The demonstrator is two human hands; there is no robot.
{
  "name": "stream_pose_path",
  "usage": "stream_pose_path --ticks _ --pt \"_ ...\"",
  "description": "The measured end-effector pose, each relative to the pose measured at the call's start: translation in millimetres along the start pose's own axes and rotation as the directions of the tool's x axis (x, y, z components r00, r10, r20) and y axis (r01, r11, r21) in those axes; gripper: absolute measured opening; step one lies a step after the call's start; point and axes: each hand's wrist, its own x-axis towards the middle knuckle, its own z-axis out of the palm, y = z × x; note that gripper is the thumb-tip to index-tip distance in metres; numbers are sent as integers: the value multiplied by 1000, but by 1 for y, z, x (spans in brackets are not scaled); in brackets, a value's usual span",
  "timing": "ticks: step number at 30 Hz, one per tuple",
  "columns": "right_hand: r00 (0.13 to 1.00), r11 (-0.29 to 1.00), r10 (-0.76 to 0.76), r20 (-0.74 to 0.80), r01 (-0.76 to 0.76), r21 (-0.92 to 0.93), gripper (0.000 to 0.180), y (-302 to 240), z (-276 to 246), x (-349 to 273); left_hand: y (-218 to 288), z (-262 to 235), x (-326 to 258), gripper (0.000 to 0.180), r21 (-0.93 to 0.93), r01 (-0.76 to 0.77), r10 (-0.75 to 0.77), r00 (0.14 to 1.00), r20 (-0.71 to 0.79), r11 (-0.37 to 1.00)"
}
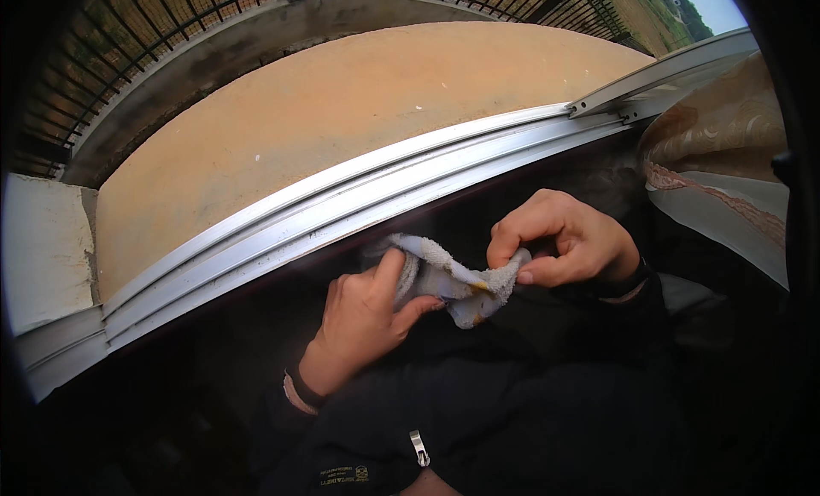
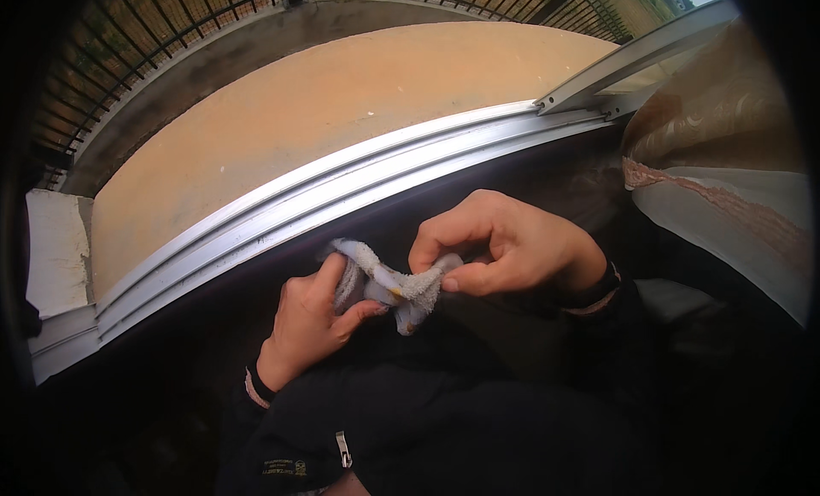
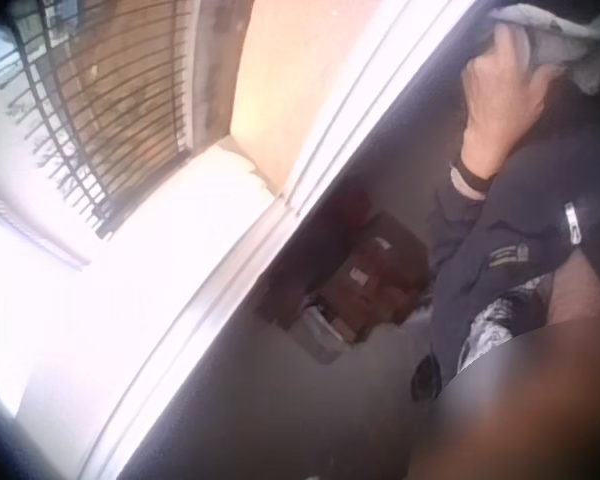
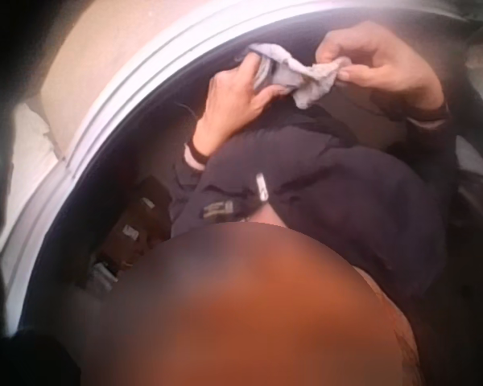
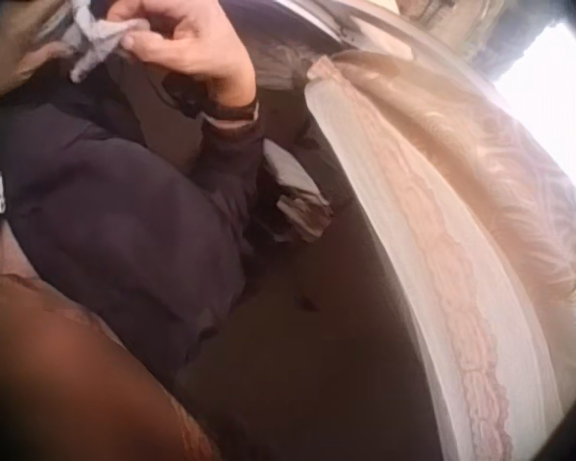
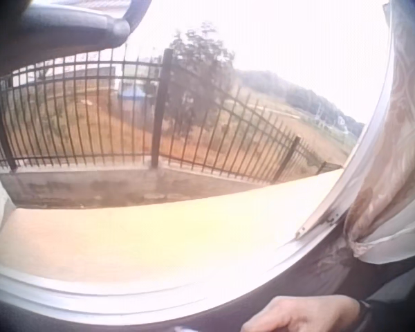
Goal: The person cleans a window frame using a cloth and a toothbrush. They wipe the frame, scrub grooves with the toothbrush, and wipe again, repeating the process along the frame.
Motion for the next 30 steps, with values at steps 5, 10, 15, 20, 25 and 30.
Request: stream_pose_path --ticks 5,10,15,20,25,30 --pt "947 947 294 -127 -271 174 27 41 24 -4 0 17 17 13 -267 93 -74 994 80 959" --pt "909 919 309 -280 -361 -157 44 56 24 -20 1 4 11 9 -483 141 -86 987 134 864" --pt "966 773 135 -221 37 634 38 64 24 -25 3 5 16 8 -529 167 -190 982 10 832" --pt "986 867 51 -156 33 497 35 76 19 -29 3 9 16 5 -612 188 -242 970 -6 768" --pt "973 878 155 -173 -55 475 46 80 18 -29 1 17 18 8 -504 235 -250 967 40 831" --pt "970 764 1 -242 155 626 44 81 26 -22 2 35 25 14 -451 204 -151 977 150 869"
